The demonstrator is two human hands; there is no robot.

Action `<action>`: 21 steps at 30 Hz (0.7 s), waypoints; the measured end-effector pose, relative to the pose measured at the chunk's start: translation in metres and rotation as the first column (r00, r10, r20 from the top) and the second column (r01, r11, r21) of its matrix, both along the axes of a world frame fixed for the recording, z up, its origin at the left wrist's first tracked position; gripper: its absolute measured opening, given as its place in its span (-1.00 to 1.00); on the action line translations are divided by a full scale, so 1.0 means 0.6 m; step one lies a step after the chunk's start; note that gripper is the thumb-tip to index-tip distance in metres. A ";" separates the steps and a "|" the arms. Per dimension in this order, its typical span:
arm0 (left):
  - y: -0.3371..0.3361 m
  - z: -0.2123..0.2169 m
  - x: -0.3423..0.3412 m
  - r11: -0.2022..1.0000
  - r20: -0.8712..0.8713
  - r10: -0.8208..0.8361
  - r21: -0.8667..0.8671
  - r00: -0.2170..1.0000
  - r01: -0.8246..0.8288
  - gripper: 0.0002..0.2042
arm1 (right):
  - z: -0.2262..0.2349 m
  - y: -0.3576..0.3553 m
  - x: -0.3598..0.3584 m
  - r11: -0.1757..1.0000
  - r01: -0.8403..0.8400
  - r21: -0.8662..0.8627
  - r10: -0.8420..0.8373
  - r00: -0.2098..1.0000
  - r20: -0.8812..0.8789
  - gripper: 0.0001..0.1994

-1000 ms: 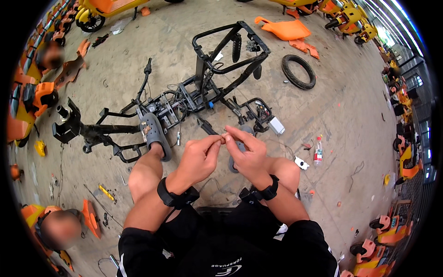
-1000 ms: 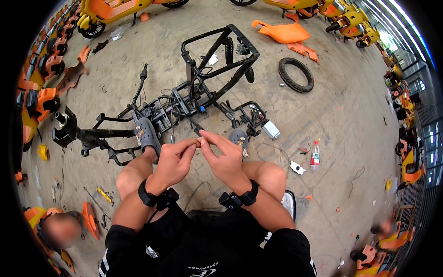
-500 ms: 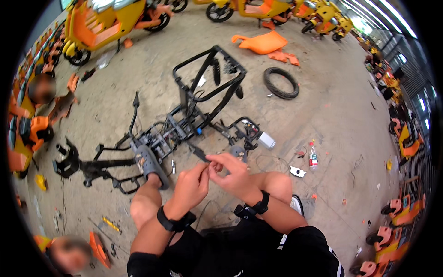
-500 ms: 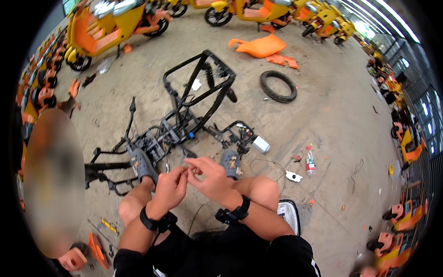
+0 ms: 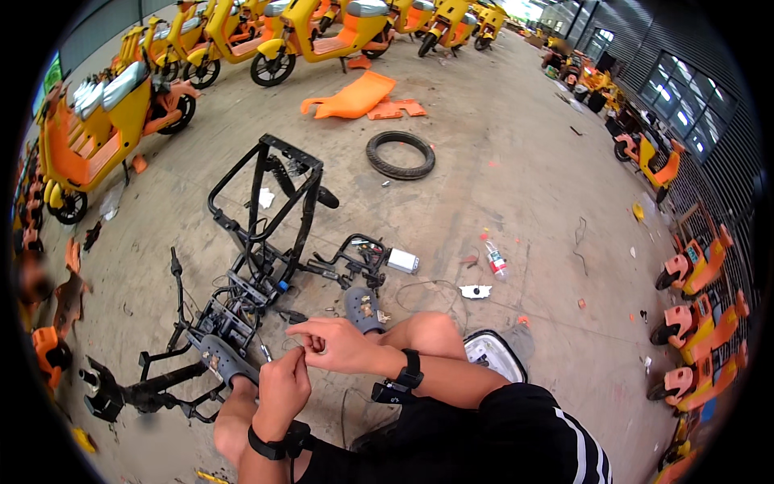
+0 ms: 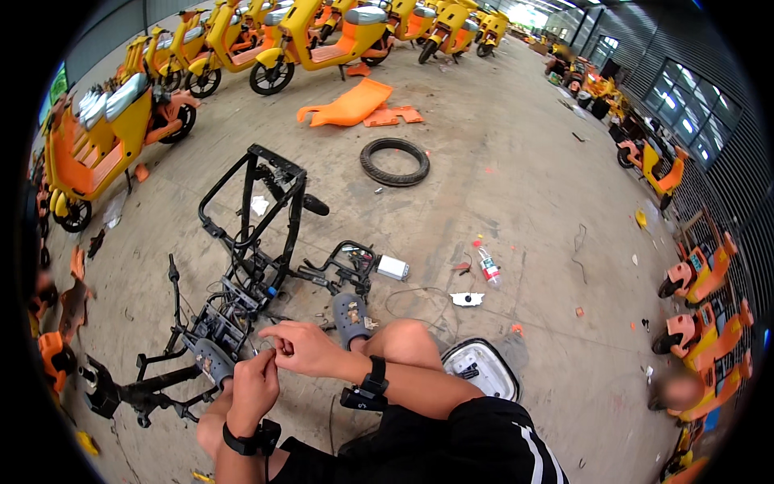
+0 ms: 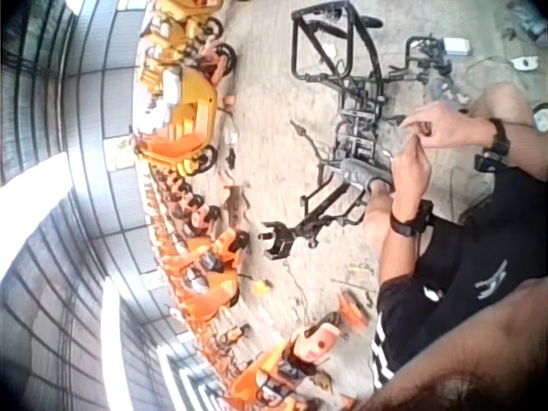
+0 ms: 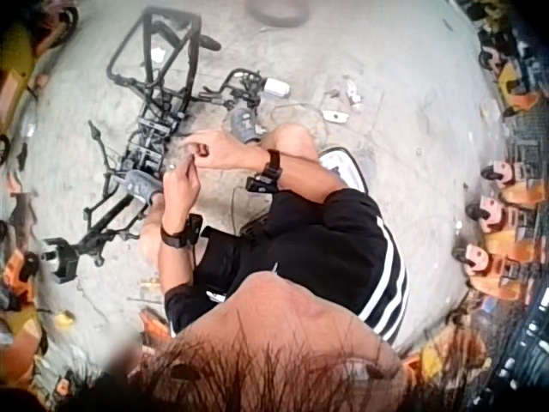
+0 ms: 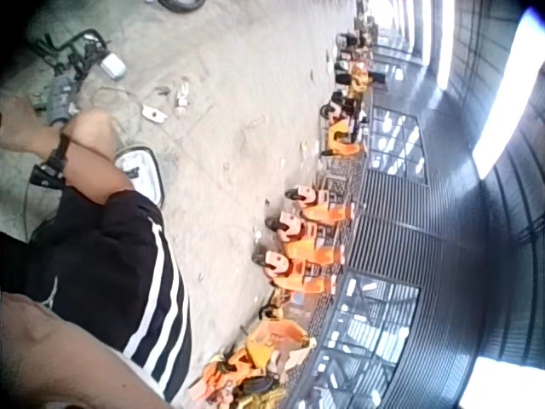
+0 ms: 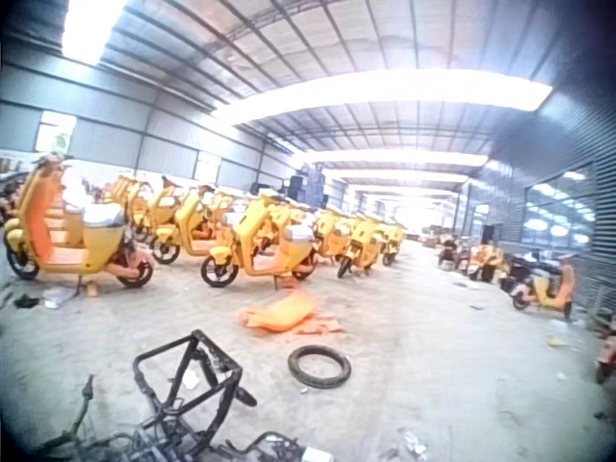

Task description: The person manipulates small electronic wires and connectors while sitting in a large warehouse environment with several vehicle frames.

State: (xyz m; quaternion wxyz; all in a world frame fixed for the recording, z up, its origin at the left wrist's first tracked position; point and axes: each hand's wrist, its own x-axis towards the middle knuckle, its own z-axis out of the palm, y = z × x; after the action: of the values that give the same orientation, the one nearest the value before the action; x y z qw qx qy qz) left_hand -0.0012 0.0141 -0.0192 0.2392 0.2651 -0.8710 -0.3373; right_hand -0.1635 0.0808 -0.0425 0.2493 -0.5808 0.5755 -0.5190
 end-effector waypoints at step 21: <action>-0.001 0.001 0.005 1.000 0.029 -0.014 0.009 0.999 0.014 -0.90 | 0.006 0.000 -0.007 0.981 -0.121 0.150 0.096 0.982 0.165 -0.59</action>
State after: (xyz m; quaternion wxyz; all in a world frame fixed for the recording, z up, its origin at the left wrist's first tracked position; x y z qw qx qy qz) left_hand 0.0018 0.0132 -0.0185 0.2231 0.2651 -0.8747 -0.3390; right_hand -0.1675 0.0809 -0.0388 0.3674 -0.5469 0.5612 -0.5011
